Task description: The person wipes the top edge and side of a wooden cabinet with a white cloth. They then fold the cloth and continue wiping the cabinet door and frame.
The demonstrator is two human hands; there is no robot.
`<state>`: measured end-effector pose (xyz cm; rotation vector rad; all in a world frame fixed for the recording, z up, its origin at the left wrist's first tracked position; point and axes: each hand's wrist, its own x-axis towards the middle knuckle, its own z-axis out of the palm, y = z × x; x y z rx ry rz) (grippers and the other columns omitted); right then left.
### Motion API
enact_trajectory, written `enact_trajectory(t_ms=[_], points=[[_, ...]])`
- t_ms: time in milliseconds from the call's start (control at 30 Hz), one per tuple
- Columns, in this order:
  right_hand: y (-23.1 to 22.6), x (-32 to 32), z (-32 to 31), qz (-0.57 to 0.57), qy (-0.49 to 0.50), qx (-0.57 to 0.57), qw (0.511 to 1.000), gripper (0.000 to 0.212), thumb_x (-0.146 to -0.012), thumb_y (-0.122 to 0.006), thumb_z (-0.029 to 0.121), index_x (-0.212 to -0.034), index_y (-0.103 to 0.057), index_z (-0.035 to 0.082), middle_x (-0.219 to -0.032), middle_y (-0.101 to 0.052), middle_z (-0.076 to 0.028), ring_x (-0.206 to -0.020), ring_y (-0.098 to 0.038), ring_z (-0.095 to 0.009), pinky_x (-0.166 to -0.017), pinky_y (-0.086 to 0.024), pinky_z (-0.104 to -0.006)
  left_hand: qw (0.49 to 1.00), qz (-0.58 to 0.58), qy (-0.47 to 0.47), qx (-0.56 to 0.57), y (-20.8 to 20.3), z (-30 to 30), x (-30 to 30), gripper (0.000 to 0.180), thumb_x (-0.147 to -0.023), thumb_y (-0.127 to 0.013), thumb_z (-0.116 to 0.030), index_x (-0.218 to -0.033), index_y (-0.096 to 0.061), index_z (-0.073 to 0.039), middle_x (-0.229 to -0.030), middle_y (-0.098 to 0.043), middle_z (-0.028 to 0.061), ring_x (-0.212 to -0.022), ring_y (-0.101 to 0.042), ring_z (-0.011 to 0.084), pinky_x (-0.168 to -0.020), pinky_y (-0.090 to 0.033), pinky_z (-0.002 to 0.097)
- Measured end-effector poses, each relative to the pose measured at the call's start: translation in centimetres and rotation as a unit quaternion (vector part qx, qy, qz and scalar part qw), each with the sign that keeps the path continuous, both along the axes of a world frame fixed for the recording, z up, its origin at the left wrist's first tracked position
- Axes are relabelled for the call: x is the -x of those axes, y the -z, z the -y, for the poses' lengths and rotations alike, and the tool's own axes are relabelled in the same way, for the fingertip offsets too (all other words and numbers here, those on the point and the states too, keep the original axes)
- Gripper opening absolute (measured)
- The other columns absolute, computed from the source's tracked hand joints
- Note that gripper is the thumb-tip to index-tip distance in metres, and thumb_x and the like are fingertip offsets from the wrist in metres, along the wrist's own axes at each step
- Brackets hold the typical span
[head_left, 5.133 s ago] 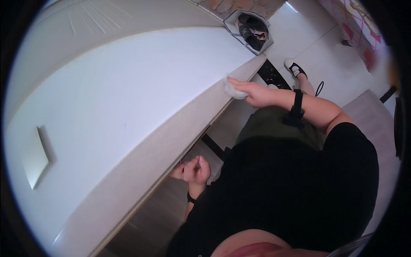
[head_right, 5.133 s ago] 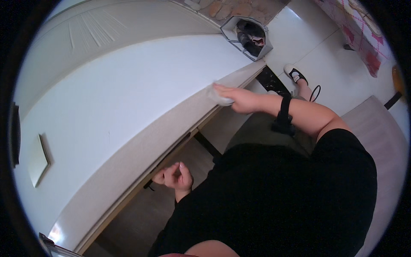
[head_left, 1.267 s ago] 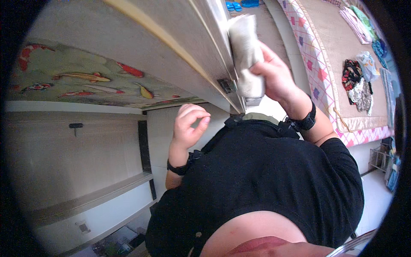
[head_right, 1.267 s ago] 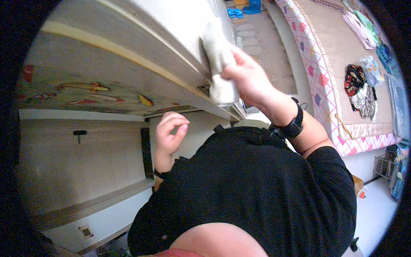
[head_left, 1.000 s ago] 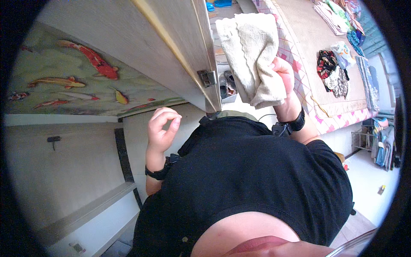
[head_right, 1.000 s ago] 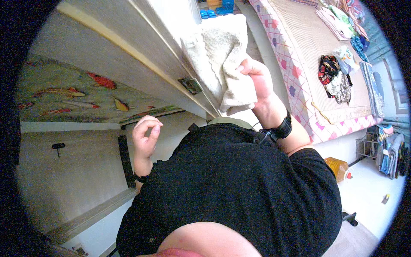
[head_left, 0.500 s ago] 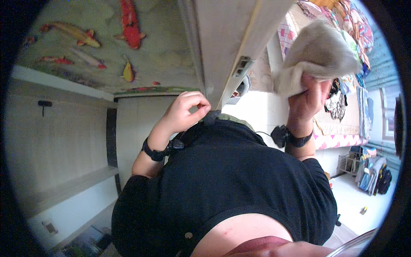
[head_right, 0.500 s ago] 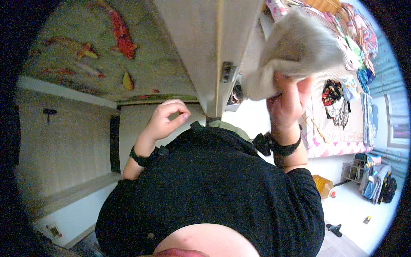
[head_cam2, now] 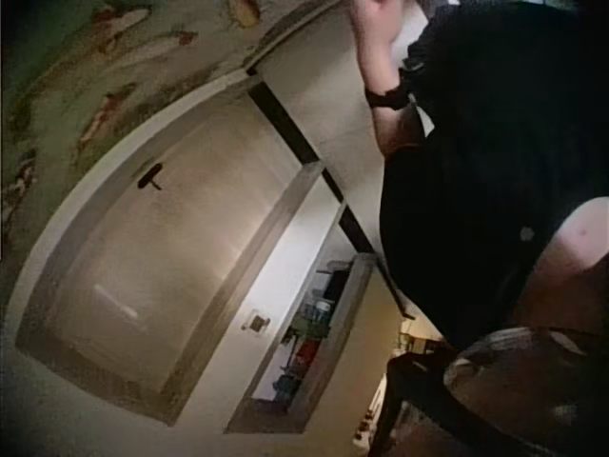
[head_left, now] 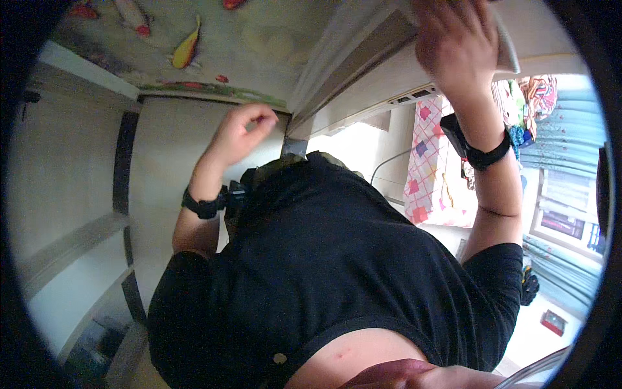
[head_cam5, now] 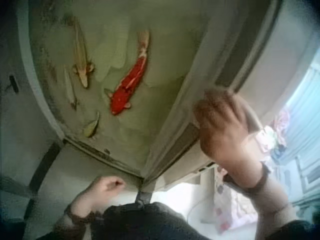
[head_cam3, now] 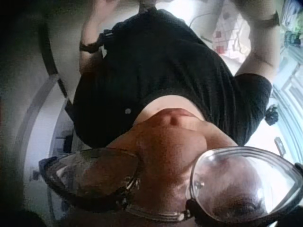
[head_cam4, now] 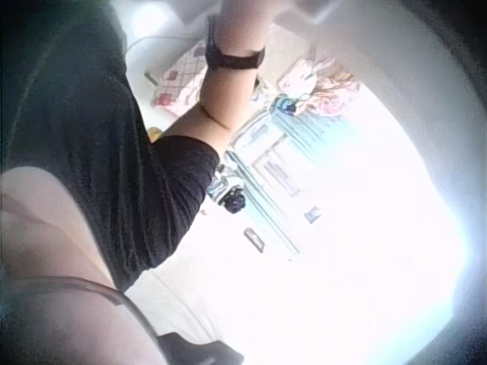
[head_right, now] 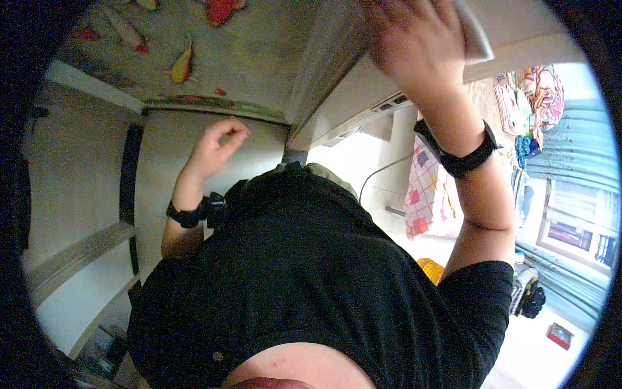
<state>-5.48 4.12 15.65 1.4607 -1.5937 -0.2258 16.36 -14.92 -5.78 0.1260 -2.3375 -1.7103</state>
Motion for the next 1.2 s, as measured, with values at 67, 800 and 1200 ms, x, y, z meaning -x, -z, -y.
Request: enact_trajectory(t_ms=[67, 800, 1200], points=[[3.0, 0.2, -0.3, 0.044, 0.024, -0.088, 0.995, 0.028, -0.076, -0.055, 0.009, -0.103, -0.061, 0.003, -0.106, -0.06, -0.013, -0.106, -0.053, -0.029, -0.098, -0.036, -0.0468, 0.999, 0.019, -0.047, -0.008, 1.6, 1.5, 0.0, 0.014, -0.089, -0.061, -0.015, -0.093, -0.063, -0.002, -0.085, -0.064, 0.0062, -0.079, -0.059, 0.0141, -0.071, -0.047, 0.0278], [42.6, 1.0, -1.8, 0.038, 0.053, -0.436, 0.898, 0.042, -0.086, -0.053, 0.017, -0.119, -0.054, -0.009, -0.128, -0.051, -0.022, -0.12, -0.047, -0.033, -0.106, -0.03, -0.0488, 0.982, 0.115, -0.145, -0.047, 6.8, 4.2, -4.6, 0.014, -0.089, -0.059, -0.015, -0.088, -0.06, -0.002, -0.08, -0.06, 0.0043, -0.072, -0.052, 0.013, -0.067, -0.044, 0.0278], [18.7, 1.1, -6.2, 0.343, 0.067, -0.4, 0.847, 0.037, -0.077, -0.051, 0.007, -0.113, -0.061, 0.007, -0.123, -0.056, -0.011, -0.122, -0.046, -0.029, -0.108, -0.032, -0.0434, 0.987, 0.105, -0.111, -0.049, 8.4, 3.4, -0.8, 0.015, -0.091, -0.058, -0.016, -0.092, -0.059, -0.001, -0.083, -0.06, 0.0036, -0.076, -0.054, 0.011, -0.07, -0.045, 0.0269]])
